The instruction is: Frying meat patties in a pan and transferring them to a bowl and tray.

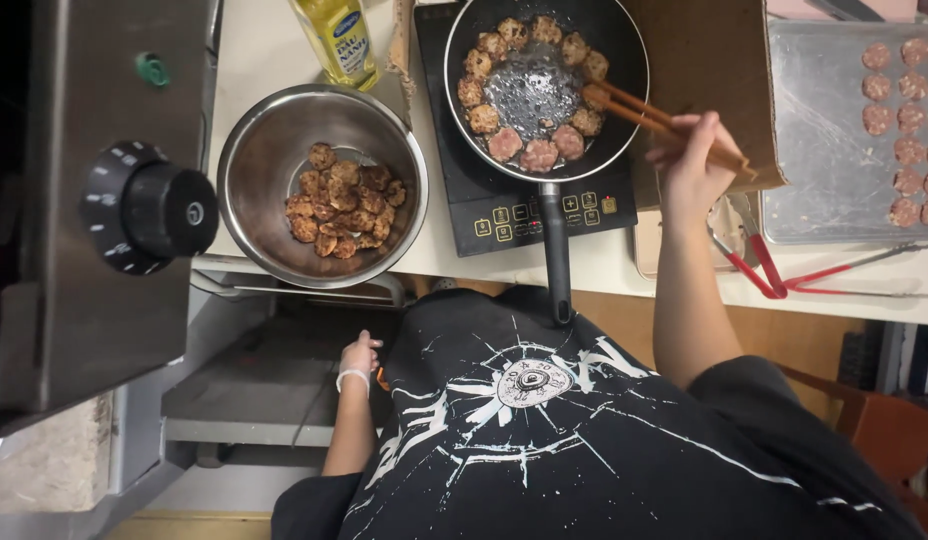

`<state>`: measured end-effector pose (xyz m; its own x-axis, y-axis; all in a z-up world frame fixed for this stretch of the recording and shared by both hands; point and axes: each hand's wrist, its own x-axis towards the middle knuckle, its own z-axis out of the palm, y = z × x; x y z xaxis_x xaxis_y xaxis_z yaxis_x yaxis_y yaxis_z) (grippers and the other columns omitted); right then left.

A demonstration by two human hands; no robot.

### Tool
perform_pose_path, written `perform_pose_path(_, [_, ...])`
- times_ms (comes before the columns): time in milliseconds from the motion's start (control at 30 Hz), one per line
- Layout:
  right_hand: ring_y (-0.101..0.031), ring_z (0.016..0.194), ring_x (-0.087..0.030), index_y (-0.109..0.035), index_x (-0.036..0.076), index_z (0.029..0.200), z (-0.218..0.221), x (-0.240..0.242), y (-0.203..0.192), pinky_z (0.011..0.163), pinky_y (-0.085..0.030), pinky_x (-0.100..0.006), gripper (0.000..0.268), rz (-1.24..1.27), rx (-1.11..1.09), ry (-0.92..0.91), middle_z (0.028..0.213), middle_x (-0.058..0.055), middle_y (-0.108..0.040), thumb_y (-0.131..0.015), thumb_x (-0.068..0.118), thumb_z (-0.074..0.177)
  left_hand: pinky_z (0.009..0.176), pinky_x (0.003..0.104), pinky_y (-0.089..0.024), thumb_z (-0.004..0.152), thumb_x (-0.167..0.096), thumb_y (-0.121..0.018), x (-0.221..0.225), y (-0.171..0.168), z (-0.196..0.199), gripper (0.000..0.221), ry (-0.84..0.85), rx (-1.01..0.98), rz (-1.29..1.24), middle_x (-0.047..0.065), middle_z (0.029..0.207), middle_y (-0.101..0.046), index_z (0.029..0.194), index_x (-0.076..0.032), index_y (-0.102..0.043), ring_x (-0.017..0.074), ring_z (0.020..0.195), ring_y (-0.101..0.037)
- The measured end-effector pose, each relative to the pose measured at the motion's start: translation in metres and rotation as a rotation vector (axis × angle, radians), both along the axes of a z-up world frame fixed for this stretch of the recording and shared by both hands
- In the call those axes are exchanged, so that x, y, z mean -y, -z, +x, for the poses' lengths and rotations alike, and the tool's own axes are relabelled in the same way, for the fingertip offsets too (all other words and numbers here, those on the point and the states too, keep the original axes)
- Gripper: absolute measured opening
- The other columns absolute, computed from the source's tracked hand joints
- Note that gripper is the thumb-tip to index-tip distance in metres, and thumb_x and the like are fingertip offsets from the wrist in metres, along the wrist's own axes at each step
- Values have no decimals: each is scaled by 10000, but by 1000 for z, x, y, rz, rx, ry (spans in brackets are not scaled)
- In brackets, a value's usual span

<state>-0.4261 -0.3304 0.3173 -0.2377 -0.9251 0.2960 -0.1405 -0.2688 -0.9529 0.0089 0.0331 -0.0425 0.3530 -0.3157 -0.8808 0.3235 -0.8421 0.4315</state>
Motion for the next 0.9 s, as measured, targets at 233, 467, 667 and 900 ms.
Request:
perform_pose_path(233, [-596, 754, -133, -700, -28, 891, -4, -11, 30, 687, -444, -274, 460, -307, -219, -15, 861, -88, -662, -471, 250, 1177, 424, 310, -331, 1042, -433, -526, 8, 3, 5, 524, -7, -30, 26, 28, 542, -441, 866, 18, -728, 137, 422, -398])
perform_pose_path(467, [-634, 763, -206, -789, 7, 1036, 39, 41, -1, 679, -486, -323, 75, -429, -588, -247, 870, -105, -662, -751, 71, 1046, 431, 301, -355, 1045, -445, -497, 12, 1, 12, 541, 38, 4, -5, 20, 546, -445, 884, 11, -741, 136, 433, -409])
perform_pose_path(667, [-657, 766, -249, -793, 74, 1057, 68, 90, 25, 664, -517, -349, 178, -520, -859, -465, 887, -85, -654, -882, 200, 968, 425, 300, -341, 1043, -439, -500, -5, -2, 9, 537, -24, -29, -6, 17, 548, -440, 881, 13, -739, 132, 430, -391])
perform_pose_path(900, [-663, 772, -248, -750, 85, 1005, 84, 120, 42, 661, -536, -363, 180, -617, -1087, -503, 904, -69, -661, -839, 241, 1014, 416, 309, -332, 1045, -439, -485, -39, 24, 0, 556, -64, -61, 34, 30, 550, -452, 871, 31, -726, 140, 426, -401])
